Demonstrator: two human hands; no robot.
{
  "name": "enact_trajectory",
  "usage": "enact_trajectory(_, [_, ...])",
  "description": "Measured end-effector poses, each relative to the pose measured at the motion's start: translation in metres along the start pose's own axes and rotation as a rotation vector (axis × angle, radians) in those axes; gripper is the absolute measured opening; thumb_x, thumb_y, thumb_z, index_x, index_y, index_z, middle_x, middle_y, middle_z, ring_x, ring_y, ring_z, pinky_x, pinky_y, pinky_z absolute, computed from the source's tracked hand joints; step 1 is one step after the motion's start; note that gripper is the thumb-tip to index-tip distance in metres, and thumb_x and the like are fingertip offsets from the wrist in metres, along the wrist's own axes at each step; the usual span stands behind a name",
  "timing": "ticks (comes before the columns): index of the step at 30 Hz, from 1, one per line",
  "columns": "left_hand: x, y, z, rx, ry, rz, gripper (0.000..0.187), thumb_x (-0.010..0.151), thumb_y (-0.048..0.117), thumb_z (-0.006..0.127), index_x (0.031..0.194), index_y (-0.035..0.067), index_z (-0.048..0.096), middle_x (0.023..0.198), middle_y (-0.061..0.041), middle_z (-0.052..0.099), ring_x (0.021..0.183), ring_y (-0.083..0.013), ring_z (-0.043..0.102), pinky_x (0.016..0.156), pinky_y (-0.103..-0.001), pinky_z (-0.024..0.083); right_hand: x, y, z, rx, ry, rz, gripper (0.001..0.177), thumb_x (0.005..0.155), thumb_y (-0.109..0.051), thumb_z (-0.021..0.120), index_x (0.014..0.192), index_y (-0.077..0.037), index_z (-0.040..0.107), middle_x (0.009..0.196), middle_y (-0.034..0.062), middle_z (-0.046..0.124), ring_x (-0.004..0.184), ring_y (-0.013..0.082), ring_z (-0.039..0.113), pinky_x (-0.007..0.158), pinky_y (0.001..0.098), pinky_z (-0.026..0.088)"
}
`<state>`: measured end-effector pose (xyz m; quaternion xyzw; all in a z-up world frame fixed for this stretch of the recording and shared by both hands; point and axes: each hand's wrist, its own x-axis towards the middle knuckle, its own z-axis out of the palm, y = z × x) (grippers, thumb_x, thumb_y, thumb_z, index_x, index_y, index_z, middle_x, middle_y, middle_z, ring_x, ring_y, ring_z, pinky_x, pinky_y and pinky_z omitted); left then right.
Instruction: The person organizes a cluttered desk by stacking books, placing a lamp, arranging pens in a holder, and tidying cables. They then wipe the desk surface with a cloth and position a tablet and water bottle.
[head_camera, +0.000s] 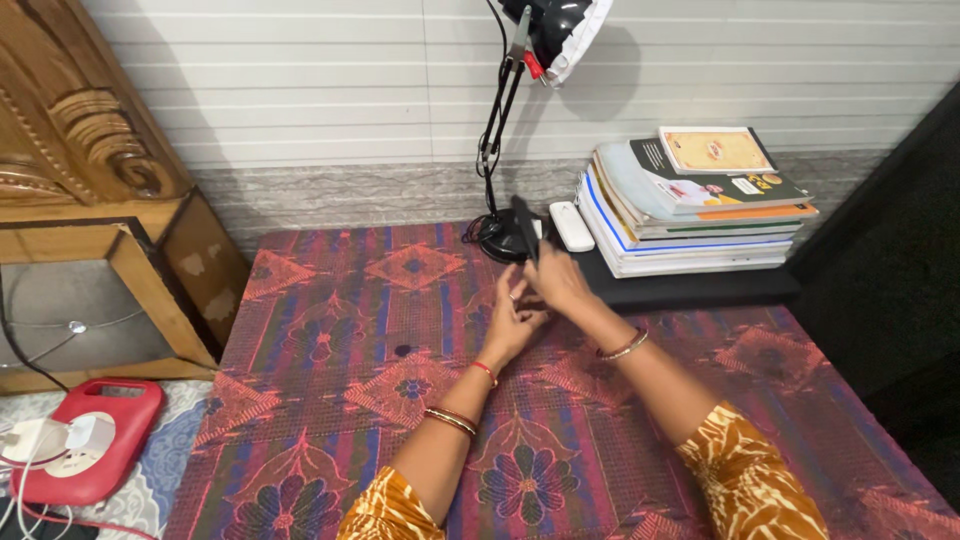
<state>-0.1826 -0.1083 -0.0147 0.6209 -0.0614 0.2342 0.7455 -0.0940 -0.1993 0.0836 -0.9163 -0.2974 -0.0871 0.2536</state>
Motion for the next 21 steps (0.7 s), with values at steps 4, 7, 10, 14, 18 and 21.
enact_trajectory(4, [-0.001,-0.002,-0.001,0.144,-0.043,-0.016,0.103,0.08,-0.001,0.081,0.159,0.011,0.016,0.155,-0.013,0.051,0.11,-0.0177,0.063,0.086,-0.031,0.059,0.045,0.036,0.007,-0.23,0.198,0.008,0.04,0.094,-0.024,0.061,0.119,0.007,0.06,0.103,0.0341,0.066,0.093,0.0514,0.068,0.077,0.0576,0.056])
enact_trajectory(7, [0.002,-0.006,-0.001,0.15,-0.028,-0.041,0.1,0.079,0.001,0.081,0.159,0.008,0.02,0.151,-0.013,0.055,0.107,-0.0171,0.065,0.083,-0.029,0.06,0.079,0.076,0.018,-0.404,0.336,-0.032,0.031,0.093,-0.014,0.06,0.11,0.009,0.067,0.107,0.0323,0.067,0.094,0.0451,0.071,0.077,0.0508,0.06])
enact_trajectory(10, [0.002,-0.007,-0.001,0.159,-0.017,-0.043,0.099,0.079,0.002,0.081,0.158,0.005,0.022,0.149,-0.013,0.058,0.104,-0.0163,0.065,0.08,-0.028,0.06,0.097,0.097,0.027,-0.557,0.308,-0.037,0.029,0.09,-0.014,0.06,0.103,0.01,0.07,0.106,0.0291,0.068,0.091,0.0397,0.071,0.074,0.0445,0.061])
enact_trajectory(14, [0.001,0.0,-0.001,0.177,-0.021,-0.048,0.097,0.08,0.003,0.08,0.157,0.004,0.022,0.147,-0.013,0.058,0.103,-0.0145,0.064,0.083,-0.027,0.061,0.102,0.105,0.04,-0.705,0.293,-0.089,0.029,0.093,-0.015,0.059,0.104,0.007,0.073,0.106,0.0224,0.069,0.098,0.0346,0.068,0.074,0.0407,0.059])
enact_trajectory(18, [-0.002,0.006,-0.002,0.234,-0.02,-0.052,0.093,0.081,0.006,0.081,0.156,0.004,0.026,0.146,-0.012,0.06,0.103,-0.0145,0.065,0.083,-0.027,0.06,0.1,0.101,0.049,-0.84,0.225,-0.1,0.029,0.096,-0.016,0.057,0.11,0.001,0.075,0.117,0.0169,0.068,0.116,0.0342,0.058,0.091,0.0499,0.05])
enact_trajectory(21, [0.0,0.005,0.001,0.221,-0.015,-0.07,0.094,0.08,0.007,0.082,0.156,0.004,0.027,0.144,-0.013,0.06,0.103,-0.0146,0.065,0.083,-0.028,0.06,0.103,0.093,0.056,-1.04,0.273,-0.163,0.038,0.102,-0.023,0.053,0.123,0.0,0.074,0.131,0.0198,0.065,0.126,0.0396,0.05,0.093,0.0556,0.041])
